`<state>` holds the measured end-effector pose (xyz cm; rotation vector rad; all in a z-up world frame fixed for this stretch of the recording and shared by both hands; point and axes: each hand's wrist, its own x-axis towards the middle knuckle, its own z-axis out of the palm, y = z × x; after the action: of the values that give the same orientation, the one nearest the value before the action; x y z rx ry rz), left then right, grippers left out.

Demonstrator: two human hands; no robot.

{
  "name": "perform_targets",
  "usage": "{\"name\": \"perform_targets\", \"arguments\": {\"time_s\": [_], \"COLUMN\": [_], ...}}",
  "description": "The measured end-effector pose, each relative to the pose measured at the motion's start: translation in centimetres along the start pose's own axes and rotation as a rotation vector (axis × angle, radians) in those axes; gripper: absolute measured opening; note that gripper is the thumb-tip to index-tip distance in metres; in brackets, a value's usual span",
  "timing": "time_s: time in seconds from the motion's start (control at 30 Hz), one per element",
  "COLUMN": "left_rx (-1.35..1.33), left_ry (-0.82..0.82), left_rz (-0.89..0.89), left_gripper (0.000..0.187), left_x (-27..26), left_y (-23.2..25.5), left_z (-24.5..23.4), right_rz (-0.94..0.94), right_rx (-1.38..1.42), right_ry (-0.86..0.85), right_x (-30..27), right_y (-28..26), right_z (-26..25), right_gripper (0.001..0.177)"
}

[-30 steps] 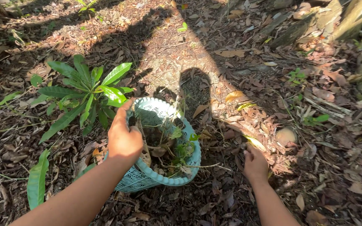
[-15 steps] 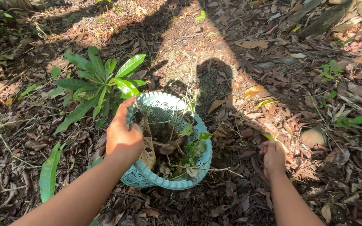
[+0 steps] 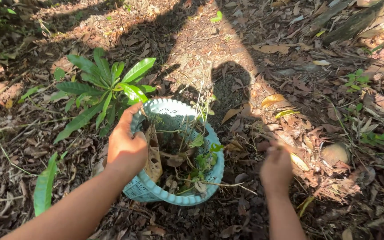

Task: Gathering dried leaves and plant debris from the ground into a plastic basket.

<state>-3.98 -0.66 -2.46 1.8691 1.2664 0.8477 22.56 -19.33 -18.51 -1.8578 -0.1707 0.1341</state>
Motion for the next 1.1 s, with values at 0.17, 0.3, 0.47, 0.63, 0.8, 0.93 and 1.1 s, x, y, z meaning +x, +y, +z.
{"name": "perform_targets", "arguments": {"time_s": [0.17,0.3,0.47,0.63,0.8,0.93,1.1], "left_rx": [0.014,0.031,0.031,0.023,0.023,0.060,0.062], "left_ry": [0.010,0.008,0.018,0.021,0.004,0.034,0.039], "left_rz": [0.124,0.062,0.045,0.070,0.094,0.184,0.135], "left_gripper": [0.065,0.066,0.068,0.069,0.070,0.069,0.068], "left_x": [0.1,-0.2,0.0,-0.5,-1.0,-0.3,-1.0], "left_y": [-1.1,0.3,-1.1,-1.0,-0.3,-1.0,-0.1], "left_z": [0.9,0.7,0.7,0.4,0.4,0.9,0.7], "right_rz": [-0.672,-0.629,-0.318,0.102,0.224,0.043,-0.114], "right_rx": [-0.576,-0.659,-0.164,0.225,0.408,0.512,0.722], "right_ry": [-0.218,-0.368,-0.393,-0.281,-0.089,-0.083,-0.294], "right_x": [3.0,5.2,6.6,7.0,2.8,0.7,-4.7], "right_y": [7.7,8.9,7.3,10.8,7.0,0.9,-12.1], "right_z": [2.5,3.3,2.8,1.1,-1.1,-1.9,-2.5], "right_gripper": [0.040,0.026,0.047,0.050,0.048,0.049,0.047]}}
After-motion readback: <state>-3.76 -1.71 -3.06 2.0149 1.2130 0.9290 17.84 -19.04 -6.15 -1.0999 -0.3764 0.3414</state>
